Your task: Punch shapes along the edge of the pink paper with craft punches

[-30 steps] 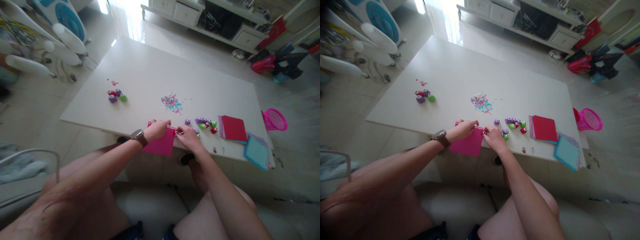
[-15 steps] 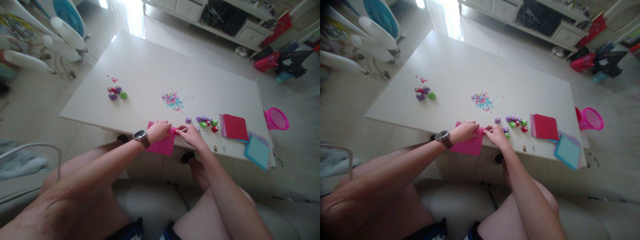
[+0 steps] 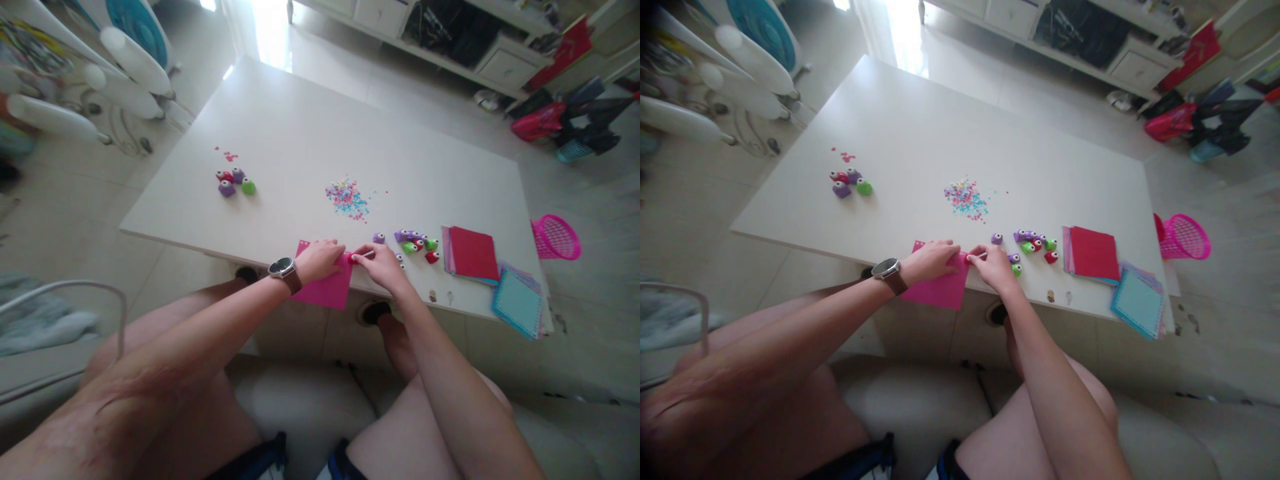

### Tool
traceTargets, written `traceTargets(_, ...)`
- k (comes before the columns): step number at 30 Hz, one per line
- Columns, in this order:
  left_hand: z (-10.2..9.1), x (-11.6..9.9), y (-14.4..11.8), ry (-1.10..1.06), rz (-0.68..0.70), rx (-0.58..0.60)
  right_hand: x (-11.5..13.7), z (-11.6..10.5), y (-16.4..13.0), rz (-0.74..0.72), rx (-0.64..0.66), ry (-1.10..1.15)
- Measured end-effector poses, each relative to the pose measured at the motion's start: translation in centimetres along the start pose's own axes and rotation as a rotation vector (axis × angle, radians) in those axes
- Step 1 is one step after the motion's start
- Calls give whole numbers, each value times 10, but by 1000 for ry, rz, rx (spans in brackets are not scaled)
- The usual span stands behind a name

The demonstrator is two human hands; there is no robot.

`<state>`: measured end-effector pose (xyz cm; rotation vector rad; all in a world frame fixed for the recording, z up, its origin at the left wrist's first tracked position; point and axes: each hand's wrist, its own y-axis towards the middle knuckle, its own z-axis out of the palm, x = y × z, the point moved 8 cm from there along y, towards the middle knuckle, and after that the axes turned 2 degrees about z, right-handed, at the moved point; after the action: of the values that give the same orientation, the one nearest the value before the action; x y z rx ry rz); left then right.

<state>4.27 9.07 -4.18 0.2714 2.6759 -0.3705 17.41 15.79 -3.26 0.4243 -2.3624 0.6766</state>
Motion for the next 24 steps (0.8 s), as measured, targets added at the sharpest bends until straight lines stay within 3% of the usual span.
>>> traceTargets(11,2,3,1,-25,-3,-3,-2,5,9,36,-25,-45)
traceTargets(24,2,3,2,-19,-12,-1,8,8,27,86,108,-172)
